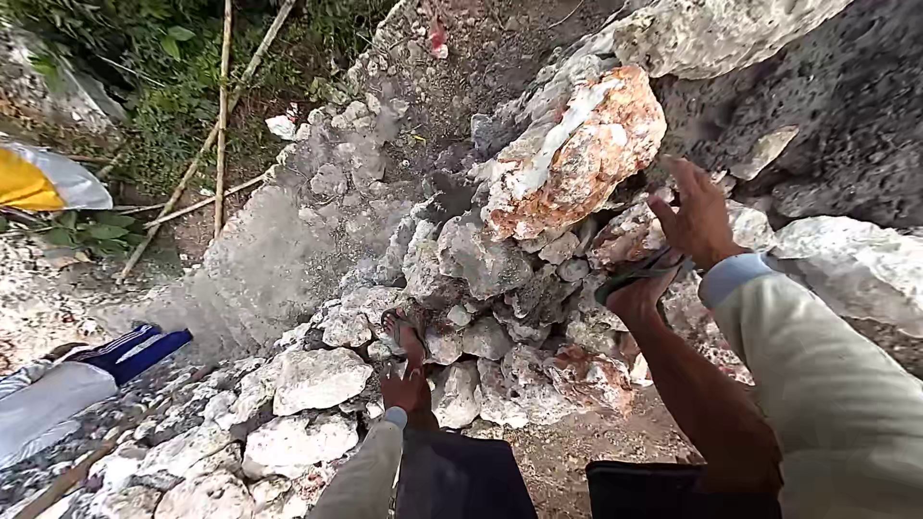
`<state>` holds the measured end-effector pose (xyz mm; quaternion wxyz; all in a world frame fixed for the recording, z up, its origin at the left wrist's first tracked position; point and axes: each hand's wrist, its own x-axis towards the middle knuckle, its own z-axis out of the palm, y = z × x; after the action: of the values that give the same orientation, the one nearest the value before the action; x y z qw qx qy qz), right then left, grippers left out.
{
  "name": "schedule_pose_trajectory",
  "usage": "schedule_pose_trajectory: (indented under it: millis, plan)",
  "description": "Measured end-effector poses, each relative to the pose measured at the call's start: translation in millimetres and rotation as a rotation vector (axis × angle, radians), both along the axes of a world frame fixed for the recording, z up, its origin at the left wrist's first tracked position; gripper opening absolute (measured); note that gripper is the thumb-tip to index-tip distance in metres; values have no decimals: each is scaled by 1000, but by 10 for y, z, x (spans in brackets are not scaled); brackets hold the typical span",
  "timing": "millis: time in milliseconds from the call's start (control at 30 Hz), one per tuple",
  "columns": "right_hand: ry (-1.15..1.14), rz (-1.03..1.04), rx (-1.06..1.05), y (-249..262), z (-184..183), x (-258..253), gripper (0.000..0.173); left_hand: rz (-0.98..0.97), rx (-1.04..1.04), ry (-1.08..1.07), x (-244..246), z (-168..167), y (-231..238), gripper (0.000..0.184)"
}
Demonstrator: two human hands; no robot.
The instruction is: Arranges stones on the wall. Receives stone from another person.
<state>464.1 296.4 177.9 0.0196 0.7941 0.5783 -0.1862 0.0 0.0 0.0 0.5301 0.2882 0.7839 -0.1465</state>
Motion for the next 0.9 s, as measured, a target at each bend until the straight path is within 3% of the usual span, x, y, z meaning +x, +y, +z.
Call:
schedule_pose_trajectory:
  millis: [33, 100, 200, 267, 367, 533, 633, 733, 900]
  plan:
    - [-44, 165, -92, -116, -237, 396, 55, 8, -4, 5, -184, 90, -247, 68]
    - [-6, 354, -351, -250, -183, 631, 60, 13, -28, 5, -450, 251, -603, 68]
    - [48, 372, -812, -521, 157, 343, 59, 64, -46, 13, -610, 388, -847, 62]
    - [86, 346, -930, -629, 295, 116, 54, 117, -24, 11, -581, 446, -823, 57]
    - [15, 381, -896, -636, 456, -229, 55, 200, 31, -28, -414, 401, -664, 57]
    - [43, 452, -585, -834, 610, -777, 54, 247, 158, -120, 126, 229, -331, 55]
    - [123, 483, -642, -891, 516, -959, 57, 237, 137, -218, 483, 372, 129, 61]
    - [37, 536, -803, -754, 377, -947, 61, 269, 134, -318, 829, 395, 500, 63]
    - [-27, 516, -690, -529, 489, -897, 59, 331, 263, -392, 1372, 171, 1384, 59]
